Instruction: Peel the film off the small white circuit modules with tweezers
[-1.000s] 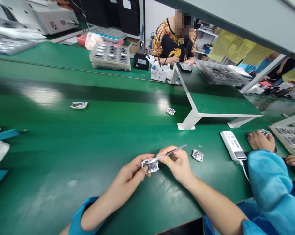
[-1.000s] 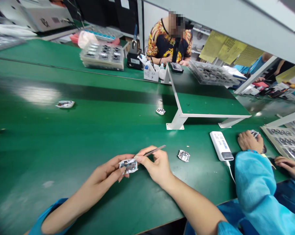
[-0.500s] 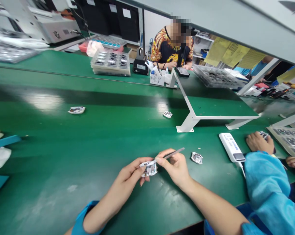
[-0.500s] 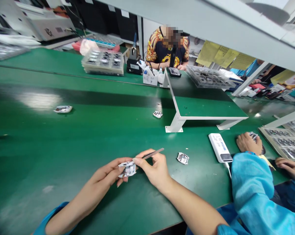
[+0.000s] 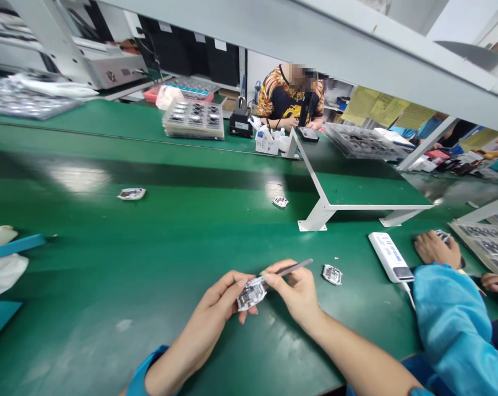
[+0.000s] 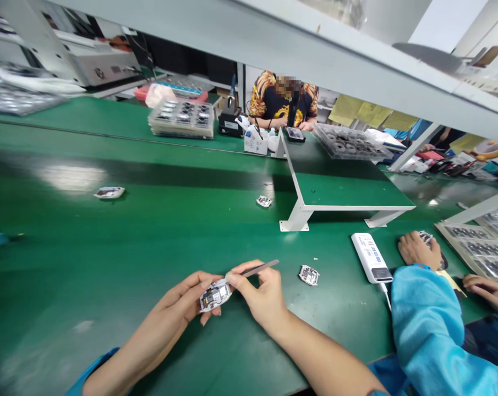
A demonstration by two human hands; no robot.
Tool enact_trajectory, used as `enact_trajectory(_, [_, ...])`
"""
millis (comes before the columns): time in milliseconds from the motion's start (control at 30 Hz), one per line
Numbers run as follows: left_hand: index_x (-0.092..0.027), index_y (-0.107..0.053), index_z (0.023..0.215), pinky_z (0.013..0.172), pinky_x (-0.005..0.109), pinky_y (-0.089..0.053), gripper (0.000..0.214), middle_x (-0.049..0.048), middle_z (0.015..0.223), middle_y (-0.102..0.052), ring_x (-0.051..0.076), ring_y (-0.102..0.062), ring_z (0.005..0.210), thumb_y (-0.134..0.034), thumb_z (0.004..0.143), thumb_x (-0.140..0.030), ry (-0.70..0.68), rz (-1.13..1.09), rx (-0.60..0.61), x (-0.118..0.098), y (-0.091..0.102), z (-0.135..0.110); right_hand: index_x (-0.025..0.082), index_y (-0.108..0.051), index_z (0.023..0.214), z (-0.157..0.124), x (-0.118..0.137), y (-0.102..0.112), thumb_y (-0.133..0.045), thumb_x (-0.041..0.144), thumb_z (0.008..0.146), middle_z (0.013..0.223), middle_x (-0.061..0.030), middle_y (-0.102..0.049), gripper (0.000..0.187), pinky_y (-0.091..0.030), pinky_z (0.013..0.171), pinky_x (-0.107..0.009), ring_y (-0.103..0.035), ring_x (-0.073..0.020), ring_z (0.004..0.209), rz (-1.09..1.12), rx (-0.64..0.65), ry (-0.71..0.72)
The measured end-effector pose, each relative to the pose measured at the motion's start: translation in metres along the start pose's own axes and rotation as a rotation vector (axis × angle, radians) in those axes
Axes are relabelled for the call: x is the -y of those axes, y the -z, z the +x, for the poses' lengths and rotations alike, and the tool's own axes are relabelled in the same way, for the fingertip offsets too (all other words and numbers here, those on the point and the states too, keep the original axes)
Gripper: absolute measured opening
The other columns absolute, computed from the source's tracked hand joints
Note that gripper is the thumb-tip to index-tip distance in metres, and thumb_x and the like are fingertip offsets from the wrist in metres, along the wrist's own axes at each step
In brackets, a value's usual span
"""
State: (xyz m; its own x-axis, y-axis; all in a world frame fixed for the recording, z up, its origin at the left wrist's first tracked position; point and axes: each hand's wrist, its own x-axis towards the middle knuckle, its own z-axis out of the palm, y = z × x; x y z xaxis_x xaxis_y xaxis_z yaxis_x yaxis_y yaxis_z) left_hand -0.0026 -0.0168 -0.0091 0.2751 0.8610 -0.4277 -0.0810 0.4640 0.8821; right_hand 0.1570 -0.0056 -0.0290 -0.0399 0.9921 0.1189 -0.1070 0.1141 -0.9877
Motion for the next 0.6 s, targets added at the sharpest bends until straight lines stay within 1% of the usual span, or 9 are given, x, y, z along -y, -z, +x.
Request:
enact_trajectory(133, [-0.013,-0.051,0.095,0.053,0.016,-0.042,0.040,0.0006,0.075,-0.056,0.007,-0.055,0.064,-0.051,0.079,-0.050,0.009,0.016,0.004,0.003,0.001,0.002,0.016,-0.066,0.080,0.001,-0.001,0.000,-0.071,0.024,0.078,0.070,-0.0017,-0.068,0.010,-0.051,0.062,-0.023,-0.064,-0.0123,0.063,0.014,0.017,-0.010])
enact_trajectory(200, [-0.013,-0.051,0.095,0.053,0.015,-0.042,0.040,0.0005,0.073,-0.056,0.007,-0.054,0.063,-0.051,0.079,-0.050,0.003,0.018,0.001,0.002,0.001,0.002,0.017,-0.066,0.082,0.001,0.000,0.002,-0.069,0.023,0.079,0.074,-0.0025,-0.069,0.008,-0.052,0.064,-0.025,-0.065,-0.0134,0.066,-0.002,0.025,0.037])
enact_trajectory(267, [-0.013,-0.052,0.095,0.052,0.015,-0.042,0.040,0.0002,0.072,-0.055,0.006,-0.053,0.062,-0.052,0.080,-0.049,-0.001,0.006,-0.005,0.001,0.001,0.002,0.018,-0.065,0.084,0.001,0.003,0.003,-0.068,0.019,0.080,0.079,-0.0034,-0.070,0.005,-0.052,0.069,-0.029,-0.065,-0.0154,0.074,-0.072,0.016,0.174])
enact_trajectory(333, [-0.012,-0.053,0.093,0.051,0.014,-0.042,0.039,0.0002,0.072,-0.054,0.006,-0.052,0.061,-0.052,0.080,-0.048,-0.001,-0.016,-0.003,0.000,0.001,0.002,0.019,-0.065,0.085,0.001,0.007,0.005,-0.068,0.014,0.079,0.083,-0.0039,-0.070,0.009,-0.050,0.076,-0.033,-0.065,-0.0169,0.079,-0.180,0.000,0.360])
enact_trajectory(400, [-0.011,-0.055,0.092,0.050,0.014,-0.042,0.038,0.0002,0.072,-0.054,0.005,-0.051,0.061,-0.053,0.079,-0.047,-0.003,-0.042,0.006,-0.001,0.001,0.001,0.019,-0.065,0.086,0.001,0.010,0.005,-0.069,0.011,0.077,0.083,-0.0042,-0.071,0.014,-0.048,0.077,-0.036,-0.065,-0.0173,0.079,-0.272,0.004,0.501])
enact_trajectory(467, [-0.011,-0.055,0.092,0.049,0.015,-0.042,0.037,0.0003,0.073,-0.053,0.006,-0.051,0.061,-0.053,0.079,-0.046,-0.001,-0.070,0.011,-0.001,0.001,0.001,0.019,-0.064,0.086,0.001,0.012,0.004,-0.070,0.009,0.077,0.083,-0.0044,-0.071,0.015,-0.047,0.076,-0.036,-0.065,-0.0173,0.077,-0.334,0.030,0.580])
enact_trajectory(600, [-0.011,-0.056,0.093,0.048,0.015,-0.043,0.037,0.0006,0.075,-0.054,0.007,-0.053,0.061,-0.055,0.078,-0.044,0.018,-0.119,0.016,0.000,0.001,0.002,0.020,-0.064,0.086,0.001,0.014,0.002,-0.068,0.013,0.079,0.082,-0.0039,-0.072,0.011,-0.047,0.074,-0.038,-0.066,-0.0183,0.074,-0.397,0.076,0.673])
